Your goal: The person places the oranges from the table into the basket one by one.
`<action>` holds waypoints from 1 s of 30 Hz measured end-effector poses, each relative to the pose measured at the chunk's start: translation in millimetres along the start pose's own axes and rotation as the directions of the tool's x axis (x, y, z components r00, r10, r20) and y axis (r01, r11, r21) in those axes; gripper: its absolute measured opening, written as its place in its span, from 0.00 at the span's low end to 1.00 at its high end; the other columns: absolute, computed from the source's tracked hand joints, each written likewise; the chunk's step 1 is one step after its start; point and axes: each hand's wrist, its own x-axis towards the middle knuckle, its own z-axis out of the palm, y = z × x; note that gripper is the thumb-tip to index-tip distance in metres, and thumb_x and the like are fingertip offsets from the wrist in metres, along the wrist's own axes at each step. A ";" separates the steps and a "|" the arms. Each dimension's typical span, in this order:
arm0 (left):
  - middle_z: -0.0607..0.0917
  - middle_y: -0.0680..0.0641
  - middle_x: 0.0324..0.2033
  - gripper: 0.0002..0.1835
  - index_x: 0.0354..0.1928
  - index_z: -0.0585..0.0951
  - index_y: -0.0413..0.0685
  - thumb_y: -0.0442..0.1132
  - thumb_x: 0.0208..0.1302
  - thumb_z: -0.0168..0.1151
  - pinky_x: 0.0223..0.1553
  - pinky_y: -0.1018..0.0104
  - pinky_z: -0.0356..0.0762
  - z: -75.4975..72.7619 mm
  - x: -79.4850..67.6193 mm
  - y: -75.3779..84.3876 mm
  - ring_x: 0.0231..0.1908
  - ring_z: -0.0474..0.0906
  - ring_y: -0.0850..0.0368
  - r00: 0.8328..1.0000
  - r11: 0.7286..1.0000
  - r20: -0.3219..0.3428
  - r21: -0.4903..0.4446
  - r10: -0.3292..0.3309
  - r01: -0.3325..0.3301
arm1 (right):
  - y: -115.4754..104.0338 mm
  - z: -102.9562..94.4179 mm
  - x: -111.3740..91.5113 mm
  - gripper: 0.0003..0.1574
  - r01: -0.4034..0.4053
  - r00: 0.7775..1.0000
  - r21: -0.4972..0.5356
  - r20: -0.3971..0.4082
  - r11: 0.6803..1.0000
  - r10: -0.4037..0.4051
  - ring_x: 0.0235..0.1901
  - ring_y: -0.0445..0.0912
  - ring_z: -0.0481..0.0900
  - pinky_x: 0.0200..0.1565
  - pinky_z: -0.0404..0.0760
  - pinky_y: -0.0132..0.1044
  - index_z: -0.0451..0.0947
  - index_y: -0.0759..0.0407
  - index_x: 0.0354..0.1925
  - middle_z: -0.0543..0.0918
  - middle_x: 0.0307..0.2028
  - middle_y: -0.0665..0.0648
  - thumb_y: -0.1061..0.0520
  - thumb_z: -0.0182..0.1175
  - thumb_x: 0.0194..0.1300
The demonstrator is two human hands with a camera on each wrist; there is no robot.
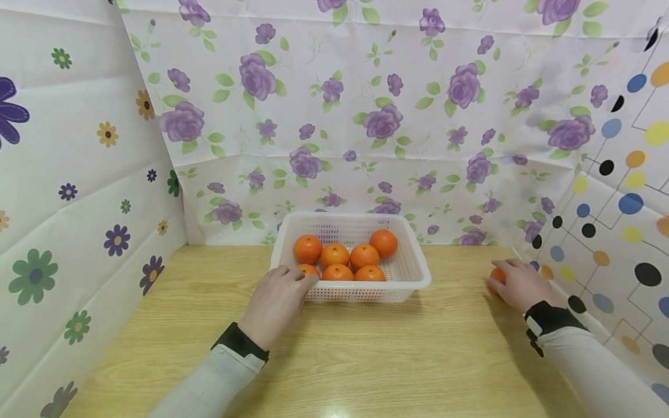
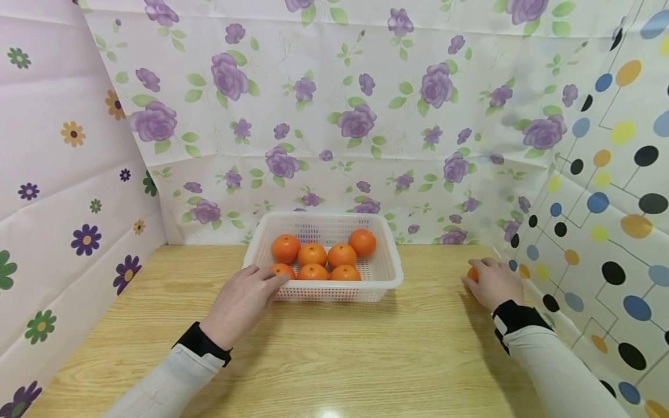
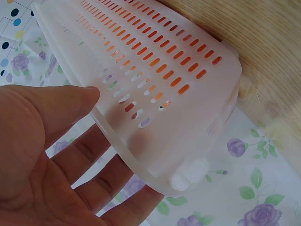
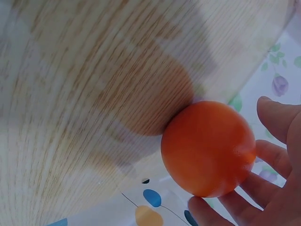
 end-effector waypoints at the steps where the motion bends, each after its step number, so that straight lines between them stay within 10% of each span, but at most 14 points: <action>1: 0.90 0.48 0.40 0.17 0.52 0.91 0.53 0.29 0.63 0.81 0.45 0.52 0.84 0.1 0.1 0.1 0.36 0.78 0.48 1.000 1.000 -0.001 0.000 -0.001 0.001 | 0.5 0.7 0.1 0.37 0.001 1.000 -0.001 -0.001 1.000 -0.001 0.59 0.81 0.75 0.62 0.73 0.79 0.75 0.71 0.71 0.75 0.64 0.84 0.48 0.70 0.76; 30: 0.91 0.48 0.41 0.18 0.53 0.91 0.54 0.30 0.64 0.81 0.45 0.53 0.84 0.8 0.4 0.0 0.37 0.79 0.48 1.000 1.000 0.022 0.008 -0.011 0.011 | 11.7 10.8 2.2 0.38 -0.006 1.000 -0.038 -0.019 0.999 0.005 0.55 0.82 0.77 0.57 0.74 0.78 0.76 0.69 0.69 0.74 0.63 0.83 0.55 0.77 0.67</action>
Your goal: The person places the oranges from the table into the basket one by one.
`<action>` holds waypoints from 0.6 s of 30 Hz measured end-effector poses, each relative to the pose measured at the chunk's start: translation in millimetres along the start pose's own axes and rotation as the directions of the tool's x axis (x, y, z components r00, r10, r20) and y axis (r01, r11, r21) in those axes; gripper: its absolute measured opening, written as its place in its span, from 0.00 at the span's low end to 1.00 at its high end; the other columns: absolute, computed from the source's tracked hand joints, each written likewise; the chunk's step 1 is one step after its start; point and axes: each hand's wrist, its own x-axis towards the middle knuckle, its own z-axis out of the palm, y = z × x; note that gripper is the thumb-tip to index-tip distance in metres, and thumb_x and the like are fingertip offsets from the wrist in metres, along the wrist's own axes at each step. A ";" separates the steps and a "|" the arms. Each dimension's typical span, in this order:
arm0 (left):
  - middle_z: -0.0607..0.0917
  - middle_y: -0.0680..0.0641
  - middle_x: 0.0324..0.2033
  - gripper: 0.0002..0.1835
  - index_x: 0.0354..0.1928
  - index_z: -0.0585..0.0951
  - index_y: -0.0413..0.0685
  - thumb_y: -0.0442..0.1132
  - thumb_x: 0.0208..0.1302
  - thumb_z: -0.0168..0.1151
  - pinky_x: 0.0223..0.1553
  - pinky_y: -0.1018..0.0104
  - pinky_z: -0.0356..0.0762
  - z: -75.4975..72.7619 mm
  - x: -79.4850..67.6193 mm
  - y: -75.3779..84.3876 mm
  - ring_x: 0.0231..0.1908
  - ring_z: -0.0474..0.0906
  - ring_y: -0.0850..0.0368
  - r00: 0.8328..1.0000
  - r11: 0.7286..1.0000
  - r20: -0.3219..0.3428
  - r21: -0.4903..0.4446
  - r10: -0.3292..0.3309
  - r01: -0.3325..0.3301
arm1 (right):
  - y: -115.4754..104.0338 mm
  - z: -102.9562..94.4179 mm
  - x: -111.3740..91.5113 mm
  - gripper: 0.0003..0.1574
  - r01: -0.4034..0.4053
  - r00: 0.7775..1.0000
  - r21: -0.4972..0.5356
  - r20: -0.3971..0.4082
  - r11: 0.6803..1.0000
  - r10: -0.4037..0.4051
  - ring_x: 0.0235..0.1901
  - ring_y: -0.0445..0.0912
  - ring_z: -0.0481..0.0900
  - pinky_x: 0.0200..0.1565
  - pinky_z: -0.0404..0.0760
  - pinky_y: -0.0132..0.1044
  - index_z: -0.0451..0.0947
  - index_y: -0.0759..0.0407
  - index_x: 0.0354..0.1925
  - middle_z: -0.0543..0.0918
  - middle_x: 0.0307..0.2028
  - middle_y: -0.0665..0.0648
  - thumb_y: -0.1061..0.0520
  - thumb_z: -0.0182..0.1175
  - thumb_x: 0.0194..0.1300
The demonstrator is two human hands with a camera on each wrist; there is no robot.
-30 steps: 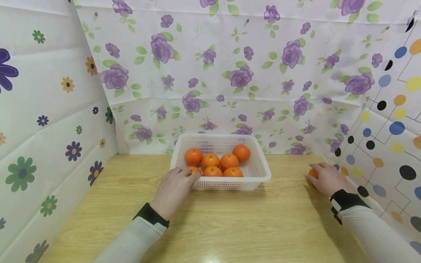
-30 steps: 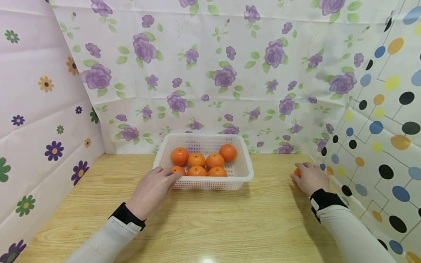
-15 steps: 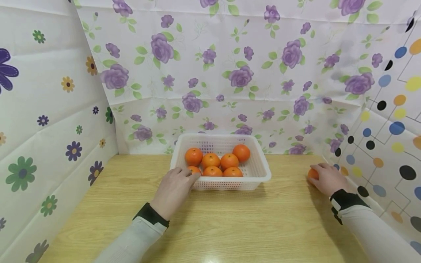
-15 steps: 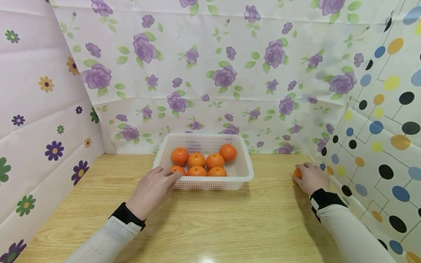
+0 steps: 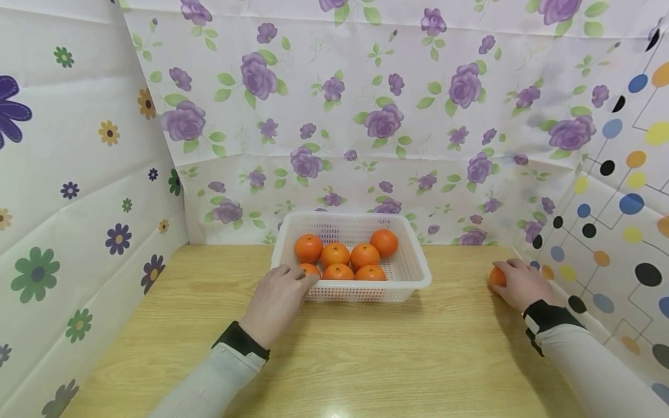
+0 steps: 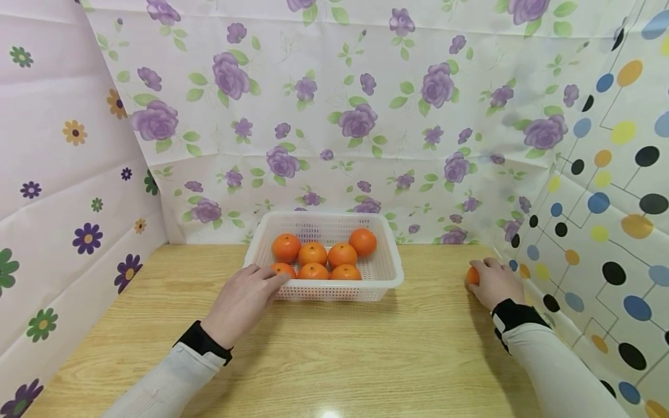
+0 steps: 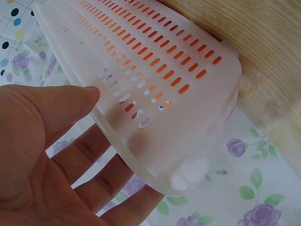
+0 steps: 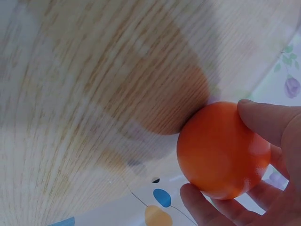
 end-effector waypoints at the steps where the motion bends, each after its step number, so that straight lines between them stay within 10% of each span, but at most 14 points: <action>1: 0.91 0.48 0.41 0.18 0.53 0.91 0.54 0.30 0.64 0.81 0.45 0.53 0.84 0.0 0.0 -0.1 0.37 0.79 0.48 1.000 1.000 -0.002 0.000 0.001 -0.001 | -0.2 0.1 0.0 0.38 -0.001 1.000 0.000 0.002 1.000 0.001 0.55 0.83 0.76 0.56 0.74 0.78 0.76 0.69 0.69 0.74 0.63 0.83 0.56 0.77 0.67; 18: 0.91 0.48 0.40 0.18 0.51 0.90 0.52 0.28 0.61 0.81 0.45 0.52 0.84 -0.4 -0.4 -1.0 0.36 0.79 0.47 1.000 1.000 -0.022 -0.018 0.022 -0.022 | 1.3 1.7 -1.2 0.38 -0.001 1.000 0.029 -0.003 1.000 0.001 0.55 0.81 0.75 0.56 0.76 0.79 0.76 0.69 0.69 0.73 0.63 0.83 0.56 0.77 0.68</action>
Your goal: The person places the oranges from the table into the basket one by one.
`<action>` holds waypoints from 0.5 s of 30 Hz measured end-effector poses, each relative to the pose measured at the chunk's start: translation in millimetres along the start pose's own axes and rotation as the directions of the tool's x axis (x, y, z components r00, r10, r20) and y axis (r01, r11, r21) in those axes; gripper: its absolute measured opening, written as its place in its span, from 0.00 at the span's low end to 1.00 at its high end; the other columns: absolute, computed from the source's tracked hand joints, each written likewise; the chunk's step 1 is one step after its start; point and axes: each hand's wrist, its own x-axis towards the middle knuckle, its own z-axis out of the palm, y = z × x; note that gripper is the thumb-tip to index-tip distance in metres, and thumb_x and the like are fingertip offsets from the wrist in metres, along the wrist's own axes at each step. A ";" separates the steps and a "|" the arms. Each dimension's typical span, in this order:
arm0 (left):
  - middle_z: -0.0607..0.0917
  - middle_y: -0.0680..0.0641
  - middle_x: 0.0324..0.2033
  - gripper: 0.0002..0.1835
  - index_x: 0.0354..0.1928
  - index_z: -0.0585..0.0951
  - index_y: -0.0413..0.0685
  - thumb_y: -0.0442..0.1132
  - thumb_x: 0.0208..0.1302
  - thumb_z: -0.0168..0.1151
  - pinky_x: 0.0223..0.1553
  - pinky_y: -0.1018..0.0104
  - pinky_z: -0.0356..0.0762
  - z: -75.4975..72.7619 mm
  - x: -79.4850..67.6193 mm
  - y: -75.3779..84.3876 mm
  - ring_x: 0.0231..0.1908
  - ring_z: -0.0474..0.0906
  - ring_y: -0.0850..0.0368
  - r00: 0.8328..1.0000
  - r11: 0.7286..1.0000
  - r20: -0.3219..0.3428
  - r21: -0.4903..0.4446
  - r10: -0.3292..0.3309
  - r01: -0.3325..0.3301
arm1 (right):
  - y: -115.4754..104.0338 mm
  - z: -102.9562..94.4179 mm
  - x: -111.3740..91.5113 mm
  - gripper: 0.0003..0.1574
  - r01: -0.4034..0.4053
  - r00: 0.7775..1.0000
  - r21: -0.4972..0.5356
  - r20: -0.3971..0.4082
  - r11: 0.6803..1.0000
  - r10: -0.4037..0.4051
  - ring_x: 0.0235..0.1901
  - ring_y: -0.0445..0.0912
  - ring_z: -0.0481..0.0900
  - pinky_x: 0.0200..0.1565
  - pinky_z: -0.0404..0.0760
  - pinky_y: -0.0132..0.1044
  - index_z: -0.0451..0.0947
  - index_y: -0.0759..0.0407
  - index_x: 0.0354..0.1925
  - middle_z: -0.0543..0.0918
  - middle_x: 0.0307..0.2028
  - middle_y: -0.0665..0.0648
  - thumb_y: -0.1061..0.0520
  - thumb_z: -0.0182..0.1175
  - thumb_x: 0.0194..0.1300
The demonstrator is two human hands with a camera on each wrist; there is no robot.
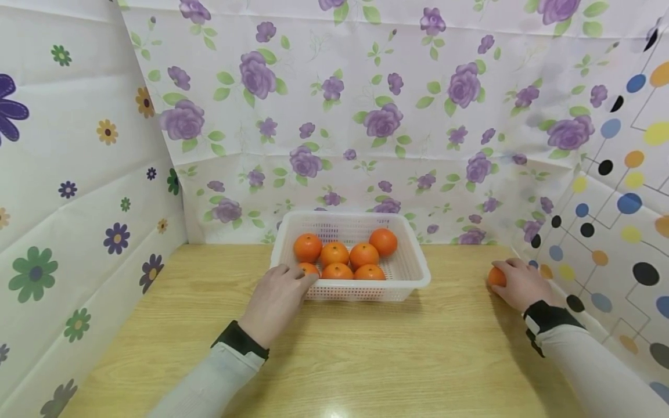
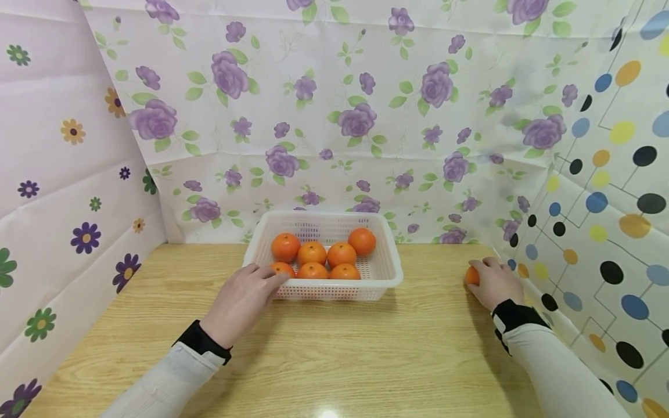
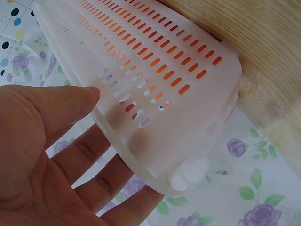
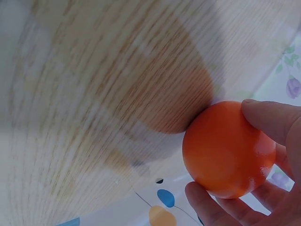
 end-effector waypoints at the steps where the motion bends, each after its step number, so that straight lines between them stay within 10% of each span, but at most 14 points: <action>1: 0.90 0.48 0.40 0.18 0.51 0.90 0.52 0.28 0.61 0.81 0.45 0.52 0.84 0.2 0.0 -0.2 0.36 0.79 0.47 1.000 1.000 -0.003 0.001 0.002 -0.002 | -0.6 -0.2 0.1 0.38 0.005 1.000 0.001 0.000 1.000 -0.005 0.56 0.81 0.75 0.57 0.75 0.79 0.76 0.70 0.70 0.74 0.63 0.83 0.56 0.77 0.68; 15: 0.90 0.48 0.39 0.18 0.49 0.90 0.52 0.28 0.61 0.82 0.44 0.53 0.83 0.7 -0.3 -0.3 0.35 0.78 0.47 1.000 1.000 -0.006 0.005 0.005 -0.005 | -47.0 -23.3 -6.5 0.37 0.032 0.997 0.027 -0.065 0.999 -0.031 0.56 0.80 0.75 0.52 0.78 0.79 0.78 0.65 0.69 0.76 0.65 0.78 0.58 0.79 0.68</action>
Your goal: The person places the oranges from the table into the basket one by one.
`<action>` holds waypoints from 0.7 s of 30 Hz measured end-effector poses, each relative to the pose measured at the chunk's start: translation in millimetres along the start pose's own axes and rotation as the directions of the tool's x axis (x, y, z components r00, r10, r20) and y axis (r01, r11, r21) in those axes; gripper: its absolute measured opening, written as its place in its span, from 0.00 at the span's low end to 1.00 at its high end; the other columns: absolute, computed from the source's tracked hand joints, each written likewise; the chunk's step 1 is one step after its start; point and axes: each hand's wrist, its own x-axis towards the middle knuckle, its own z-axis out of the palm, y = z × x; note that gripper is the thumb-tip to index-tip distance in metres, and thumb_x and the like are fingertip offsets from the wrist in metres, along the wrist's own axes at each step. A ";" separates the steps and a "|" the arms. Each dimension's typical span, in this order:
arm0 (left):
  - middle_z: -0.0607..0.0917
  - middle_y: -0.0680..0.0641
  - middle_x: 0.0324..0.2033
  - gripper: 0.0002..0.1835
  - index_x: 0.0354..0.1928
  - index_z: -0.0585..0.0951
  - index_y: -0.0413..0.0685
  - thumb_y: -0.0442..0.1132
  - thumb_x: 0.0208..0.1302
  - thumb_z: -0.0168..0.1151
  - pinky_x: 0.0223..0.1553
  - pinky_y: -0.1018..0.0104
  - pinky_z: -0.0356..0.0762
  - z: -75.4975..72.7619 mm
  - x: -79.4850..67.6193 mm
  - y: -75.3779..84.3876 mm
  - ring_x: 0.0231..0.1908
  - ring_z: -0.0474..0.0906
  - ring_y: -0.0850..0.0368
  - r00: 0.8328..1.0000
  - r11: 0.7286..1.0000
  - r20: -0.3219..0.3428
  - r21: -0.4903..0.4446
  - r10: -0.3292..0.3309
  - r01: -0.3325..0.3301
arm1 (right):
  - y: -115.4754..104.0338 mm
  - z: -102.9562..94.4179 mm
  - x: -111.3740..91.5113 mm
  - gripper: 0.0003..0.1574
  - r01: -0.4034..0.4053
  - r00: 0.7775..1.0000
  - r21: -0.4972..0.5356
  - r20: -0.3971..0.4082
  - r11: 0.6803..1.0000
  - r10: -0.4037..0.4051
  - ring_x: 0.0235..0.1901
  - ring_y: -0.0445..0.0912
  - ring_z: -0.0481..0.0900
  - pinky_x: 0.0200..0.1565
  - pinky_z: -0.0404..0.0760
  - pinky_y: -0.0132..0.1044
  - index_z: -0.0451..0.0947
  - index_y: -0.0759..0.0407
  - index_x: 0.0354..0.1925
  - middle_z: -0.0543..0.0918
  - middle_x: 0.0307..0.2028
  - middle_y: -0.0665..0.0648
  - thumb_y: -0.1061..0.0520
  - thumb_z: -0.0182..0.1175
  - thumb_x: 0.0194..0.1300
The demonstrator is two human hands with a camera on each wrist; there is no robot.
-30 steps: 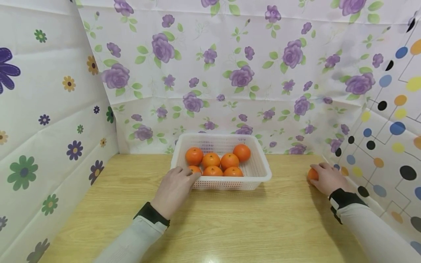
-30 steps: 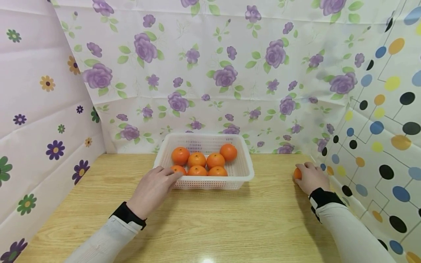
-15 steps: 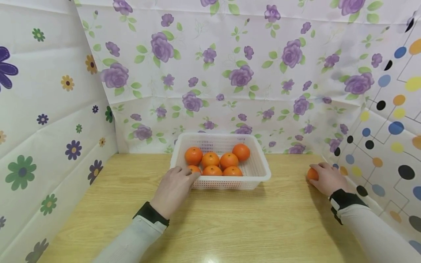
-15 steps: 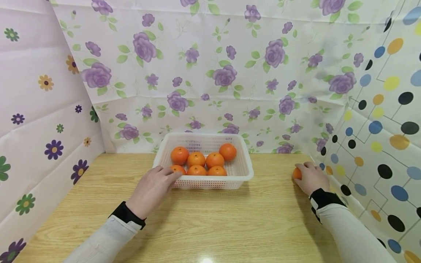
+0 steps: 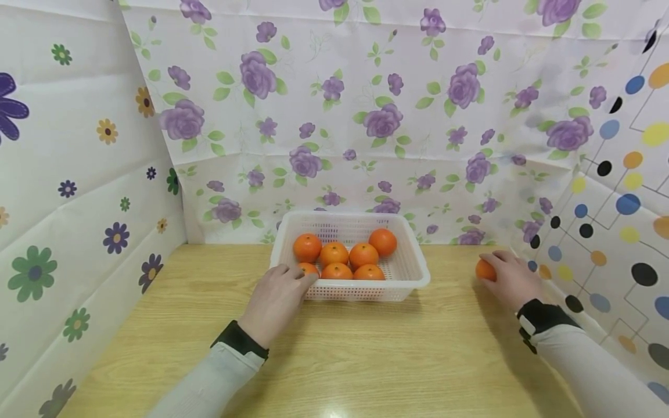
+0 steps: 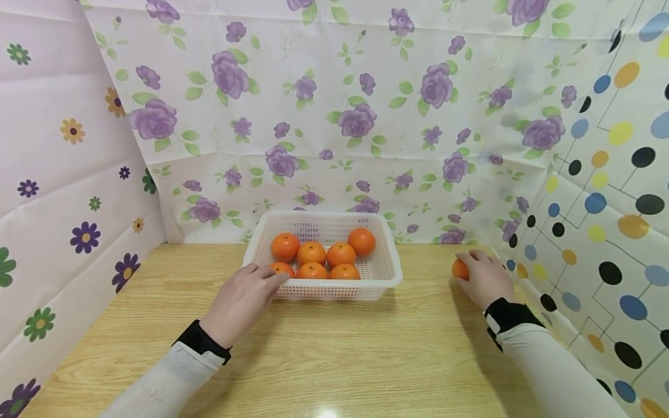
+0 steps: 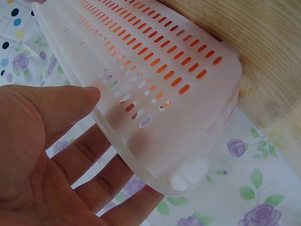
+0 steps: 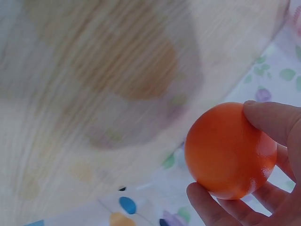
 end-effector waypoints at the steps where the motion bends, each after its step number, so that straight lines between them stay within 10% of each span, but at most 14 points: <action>1: 0.90 0.48 0.39 0.18 0.50 0.90 0.52 0.27 0.61 0.81 0.45 0.52 0.83 -0.1 -0.1 0.0 0.36 0.78 0.47 1.000 1.000 0.001 -0.002 0.000 0.000 | -2.0 -0.3 0.6 0.36 0.005 1.000 -0.005 -0.009 1.000 -0.005 0.56 0.80 0.75 0.51 0.79 0.79 0.79 0.64 0.69 0.76 0.65 0.77 0.57 0.79 0.67; 21: 0.90 0.48 0.41 0.17 0.50 0.90 0.51 0.28 0.62 0.81 0.46 0.52 0.84 -0.5 0.4 1.6 0.36 0.79 0.47 1.000 1.000 0.011 -0.009 -0.012 0.012 | -42.4 -13.2 13.9 0.38 0.171 0.982 0.010 -0.082 0.985 -0.170 0.59 0.78 0.77 0.59 0.78 0.76 0.78 0.63 0.72 0.77 0.68 0.75 0.56 0.79 0.68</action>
